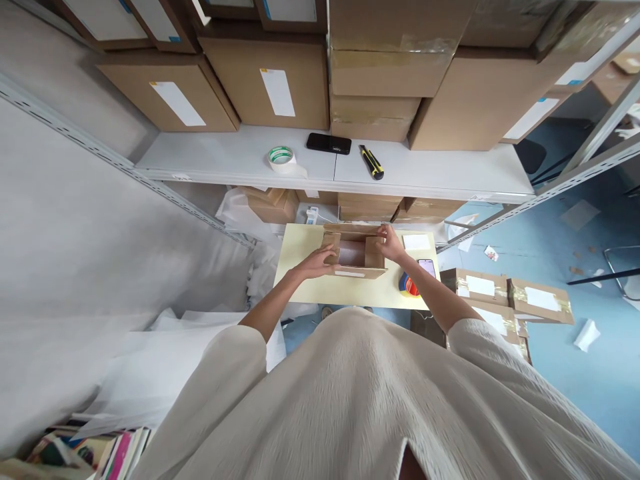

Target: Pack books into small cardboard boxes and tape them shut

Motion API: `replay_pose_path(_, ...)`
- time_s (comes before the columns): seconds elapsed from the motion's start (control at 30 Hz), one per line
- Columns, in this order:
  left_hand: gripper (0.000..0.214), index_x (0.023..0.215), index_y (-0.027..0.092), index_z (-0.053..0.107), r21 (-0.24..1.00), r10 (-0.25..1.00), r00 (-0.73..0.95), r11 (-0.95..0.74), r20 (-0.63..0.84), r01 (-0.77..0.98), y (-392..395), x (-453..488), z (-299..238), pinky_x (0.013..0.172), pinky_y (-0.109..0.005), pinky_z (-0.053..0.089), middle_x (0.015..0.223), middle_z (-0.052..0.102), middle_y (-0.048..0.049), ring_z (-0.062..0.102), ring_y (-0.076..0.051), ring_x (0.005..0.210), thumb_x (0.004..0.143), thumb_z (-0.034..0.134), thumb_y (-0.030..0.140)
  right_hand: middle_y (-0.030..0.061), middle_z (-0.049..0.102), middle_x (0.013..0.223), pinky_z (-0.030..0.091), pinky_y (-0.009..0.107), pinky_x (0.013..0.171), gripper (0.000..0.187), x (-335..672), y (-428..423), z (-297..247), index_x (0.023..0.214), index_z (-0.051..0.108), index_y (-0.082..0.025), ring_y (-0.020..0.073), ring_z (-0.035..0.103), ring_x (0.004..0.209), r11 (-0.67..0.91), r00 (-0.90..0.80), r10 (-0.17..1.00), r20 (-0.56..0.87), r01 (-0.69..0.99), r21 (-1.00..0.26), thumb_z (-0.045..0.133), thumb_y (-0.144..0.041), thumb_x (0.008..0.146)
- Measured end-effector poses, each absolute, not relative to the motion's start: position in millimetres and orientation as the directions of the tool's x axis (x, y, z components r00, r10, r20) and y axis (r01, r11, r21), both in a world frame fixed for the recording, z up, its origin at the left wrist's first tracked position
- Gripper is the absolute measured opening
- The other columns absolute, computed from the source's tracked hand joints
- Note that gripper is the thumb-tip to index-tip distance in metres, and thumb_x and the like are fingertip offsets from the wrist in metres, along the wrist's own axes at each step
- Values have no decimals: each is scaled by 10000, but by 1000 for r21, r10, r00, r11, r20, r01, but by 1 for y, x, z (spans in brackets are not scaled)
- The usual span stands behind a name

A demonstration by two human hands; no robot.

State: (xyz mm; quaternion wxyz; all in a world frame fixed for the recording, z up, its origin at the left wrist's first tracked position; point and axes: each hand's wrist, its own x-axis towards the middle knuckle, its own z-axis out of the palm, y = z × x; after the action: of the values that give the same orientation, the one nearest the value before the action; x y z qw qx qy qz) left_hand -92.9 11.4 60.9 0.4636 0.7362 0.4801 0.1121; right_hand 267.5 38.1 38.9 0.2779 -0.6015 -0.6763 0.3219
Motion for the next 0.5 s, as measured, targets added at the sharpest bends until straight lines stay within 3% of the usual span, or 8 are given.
replay_pose_path(0.13,578,1199,243,832,795,826,491,-89,-278,600,18,-89,57,1388,-559,379,1730,605,-186,492,-431,1678,881,820,726,163,666,1359,618,558,1078,466,271,36,43,1264,564,-278,351,674,1283,61,-102,995,2,575,-816,627,-597,930)
replay_pose_path(0.3,520,1207,277,818,774,867,423,-73,-262,628,23,-81,55,1309,-520,465,1499,780,-118,681,-387,1472,919,776,708,96,731,1084,612,507,954,480,273,29,55,1011,449,-314,336,725,1090,-5,-45,998,-35,550,-835,617,-760,953)
replay_pose_path(0.4,446,1269,280,751,739,917,332,-63,-222,670,21,-75,56,1164,-472,572,1363,809,-96,739,-351,1312,960,776,600,106,776,1077,600,485,917,553,275,23,60,997,413,-318,326,735,1035,-22,-14,999,-35,538,-843,630,-824,949)
replay_pose_path(0.5,496,1345,230,683,621,991,125,-66,-51,781,18,-67,56,1196,-542,532,1419,742,-167,677,-399,1369,932,846,450,125,811,1192,601,480,905,533,278,18,61,1097,498,-304,310,736,995,-32,-8,999,-44,548,-836,615,-809,975)
